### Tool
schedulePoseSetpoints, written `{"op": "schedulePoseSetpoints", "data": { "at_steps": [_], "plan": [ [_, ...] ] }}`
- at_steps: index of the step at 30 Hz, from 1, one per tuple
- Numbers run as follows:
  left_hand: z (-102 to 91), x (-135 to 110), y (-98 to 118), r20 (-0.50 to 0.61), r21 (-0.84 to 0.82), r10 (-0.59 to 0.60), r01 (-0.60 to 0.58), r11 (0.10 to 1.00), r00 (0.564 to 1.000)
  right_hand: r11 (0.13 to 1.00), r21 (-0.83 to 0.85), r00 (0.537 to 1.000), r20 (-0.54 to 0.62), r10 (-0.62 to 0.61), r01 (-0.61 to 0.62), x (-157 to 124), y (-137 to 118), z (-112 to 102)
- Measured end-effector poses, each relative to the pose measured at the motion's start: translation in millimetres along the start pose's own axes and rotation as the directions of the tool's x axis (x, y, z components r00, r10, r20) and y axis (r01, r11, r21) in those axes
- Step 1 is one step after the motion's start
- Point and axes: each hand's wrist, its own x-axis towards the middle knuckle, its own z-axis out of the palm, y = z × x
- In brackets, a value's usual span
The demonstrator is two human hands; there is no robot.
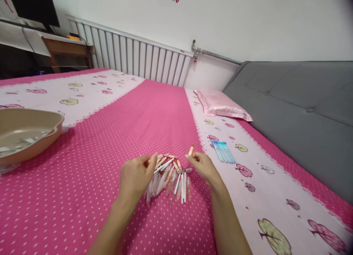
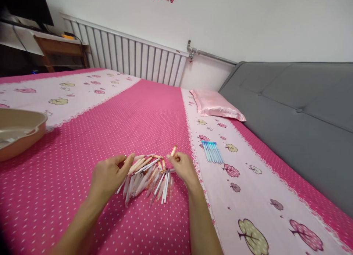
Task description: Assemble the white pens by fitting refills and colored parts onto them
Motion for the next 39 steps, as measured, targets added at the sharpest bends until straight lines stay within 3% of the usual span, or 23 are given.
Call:
{"op": "schedulePoseSetpoints", "data": {
  "at_steps": [6, 10, 14, 17, 20, 25, 27, 30, 34, 39],
  "plan": [
    [-7.4, -1, -3, -0.049, -0.008, 0.001, -0.001, 1.000, 0.999, 0.955, -0.298, 0.999, 0.038, 0.024, -0.012, 4, 9, 5],
    [0.4, -1, -1, -0.058, -0.055, -0.028, 0.025, 0.998, 0.998, 0.920, -0.391, 0.996, 0.056, 0.067, -0.040, 7, 15, 9],
    [17.8, -1, 3, 0.091, -0.053, -0.009, 0.014, 0.998, 0.996, 0.889, -0.437, 0.990, -0.044, 0.131, -0.137, 11, 25, 5],
    [22.5, 0, 4, 0.115, 0.026, -0.043, 0.041, 0.999, 0.992, 0.863, -0.452, 0.972, -0.169, 0.164, -0.224, 17, 36, -5],
    [18.2, 3, 2, 0.110, 0.004, -0.076, 0.076, 0.997, 0.991, 0.811, -0.462, 0.919, -0.328, 0.220, -0.359, 29, 51, -21],
    [12.0, 8, -4, 0.140, -0.048, -0.095, 0.103, 0.994, 0.986, 0.614, -0.457, 0.741, -0.572, 0.352, -0.644, 59, 92, -55],
    [12.4, 9, -5, 0.130, -0.052, -0.097, 0.104, 0.993, 0.987, 0.552, -0.436, 0.693, -0.571, 0.440, -0.711, 71, 112, -68],
    [13.2, 10, -8, 0.118, -0.067, -0.083, 0.092, 0.994, 0.990, 0.539, -0.390, 0.664, -0.492, 0.563, -0.746, 83, 136, -81],
    [12.0, 11, -11, 0.095, -0.071, -0.089, 0.096, 0.993, 0.991, 0.547, -0.385, 0.667, -0.476, 0.573, -0.744, 91, 149, -85],
    [11.0, 10, -12, 0.082, -0.065, -0.095, 0.101, 0.993, 0.992, 0.586, -0.428, 0.725, -0.436, 0.534, -0.689, 96, 148, -85]
  ]
}}
